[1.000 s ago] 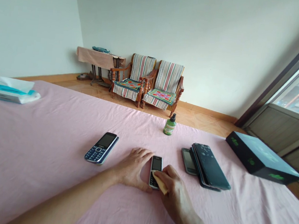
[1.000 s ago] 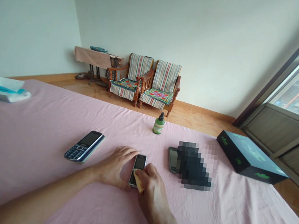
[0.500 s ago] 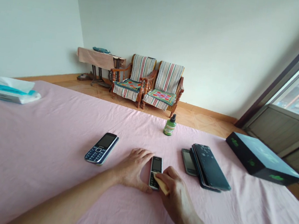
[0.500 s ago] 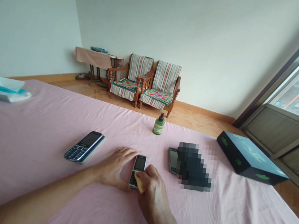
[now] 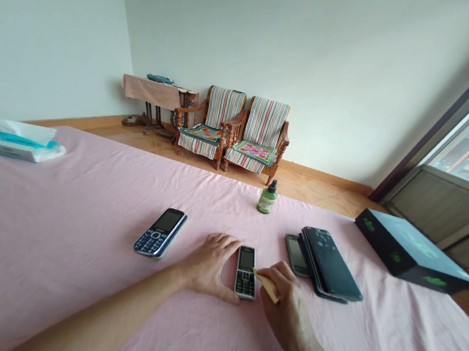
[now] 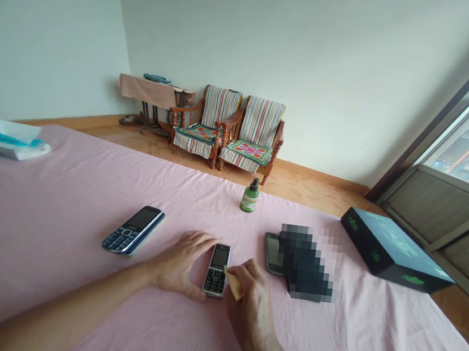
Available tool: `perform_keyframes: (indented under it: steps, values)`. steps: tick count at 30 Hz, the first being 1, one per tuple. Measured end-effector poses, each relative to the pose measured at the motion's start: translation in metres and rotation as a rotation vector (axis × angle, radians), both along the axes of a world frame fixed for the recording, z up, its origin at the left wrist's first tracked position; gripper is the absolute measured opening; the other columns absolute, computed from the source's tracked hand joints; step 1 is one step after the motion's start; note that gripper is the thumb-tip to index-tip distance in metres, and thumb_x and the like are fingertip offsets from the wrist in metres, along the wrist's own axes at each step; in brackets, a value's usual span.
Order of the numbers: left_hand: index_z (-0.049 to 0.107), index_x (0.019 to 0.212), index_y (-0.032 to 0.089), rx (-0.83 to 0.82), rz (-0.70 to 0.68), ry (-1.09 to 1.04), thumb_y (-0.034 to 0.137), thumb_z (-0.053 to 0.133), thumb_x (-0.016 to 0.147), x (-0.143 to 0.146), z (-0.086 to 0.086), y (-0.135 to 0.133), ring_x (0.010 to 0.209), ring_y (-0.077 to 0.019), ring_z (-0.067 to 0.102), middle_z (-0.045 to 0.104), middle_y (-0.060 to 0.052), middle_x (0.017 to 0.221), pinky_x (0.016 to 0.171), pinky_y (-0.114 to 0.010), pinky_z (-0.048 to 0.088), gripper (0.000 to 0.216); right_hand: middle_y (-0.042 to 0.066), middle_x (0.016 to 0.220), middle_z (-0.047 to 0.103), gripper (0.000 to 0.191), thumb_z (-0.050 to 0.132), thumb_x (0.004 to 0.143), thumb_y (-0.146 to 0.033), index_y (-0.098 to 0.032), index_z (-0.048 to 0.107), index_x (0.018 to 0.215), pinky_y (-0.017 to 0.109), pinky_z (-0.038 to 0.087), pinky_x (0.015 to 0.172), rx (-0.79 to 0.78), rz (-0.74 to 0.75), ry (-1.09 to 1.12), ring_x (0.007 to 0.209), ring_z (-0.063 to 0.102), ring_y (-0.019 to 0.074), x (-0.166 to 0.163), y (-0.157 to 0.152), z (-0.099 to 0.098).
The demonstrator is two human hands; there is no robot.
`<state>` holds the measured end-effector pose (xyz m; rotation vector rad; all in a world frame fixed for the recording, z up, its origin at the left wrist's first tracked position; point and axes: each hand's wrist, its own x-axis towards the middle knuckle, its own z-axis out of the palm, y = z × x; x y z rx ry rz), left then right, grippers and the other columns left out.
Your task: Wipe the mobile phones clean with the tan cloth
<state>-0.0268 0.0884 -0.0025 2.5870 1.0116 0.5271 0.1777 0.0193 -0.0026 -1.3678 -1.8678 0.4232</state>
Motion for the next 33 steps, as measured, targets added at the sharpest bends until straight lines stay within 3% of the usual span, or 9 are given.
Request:
perform_keyframes:
  steps: [10,20,33]
  values:
    - [0.036,0.136,0.020,-0.017,0.008,0.004,0.070,0.070,0.055,-0.001,0.003,-0.001,0.122,-0.0350,0.041,0.047,-0.013,0.133,0.105,-0.048,0.028,0.101,0.005,0.082,0.057,0.027,0.051,0.079,-0.004,-0.018,0.071,0.089,0.024,0.044,0.063,-0.075,0.101,-0.015,0.071,0.057,0.0153,-0.005,0.002,-0.008]
    - [0.038,0.135,0.023,-0.015,0.014,-0.035,0.066,0.075,0.050,0.000,-0.005,0.003,0.121,-0.0336,0.043,0.048,-0.011,0.132,0.105,-0.045,0.029,0.102,0.004,0.079,0.053,0.022,0.052,0.087,-0.008,-0.019,0.067,0.074,0.024,0.037,0.063,0.007,0.146,-0.222,0.072,0.050,0.0158,-0.017,-0.003,0.005]
    - [0.038,0.133,0.024,0.002,0.026,-0.042,0.059,0.078,0.049,0.002,-0.006,0.003,0.119,-0.0330,0.044,0.049,-0.010,0.131,0.104,-0.045,0.030,0.100,0.002,0.076,0.048,0.026,0.048,0.093,-0.014,-0.019,0.062,0.072,0.023,0.033,0.060,0.008,0.174,-0.346,0.069,0.047,0.0138,-0.017,-0.003,0.013]
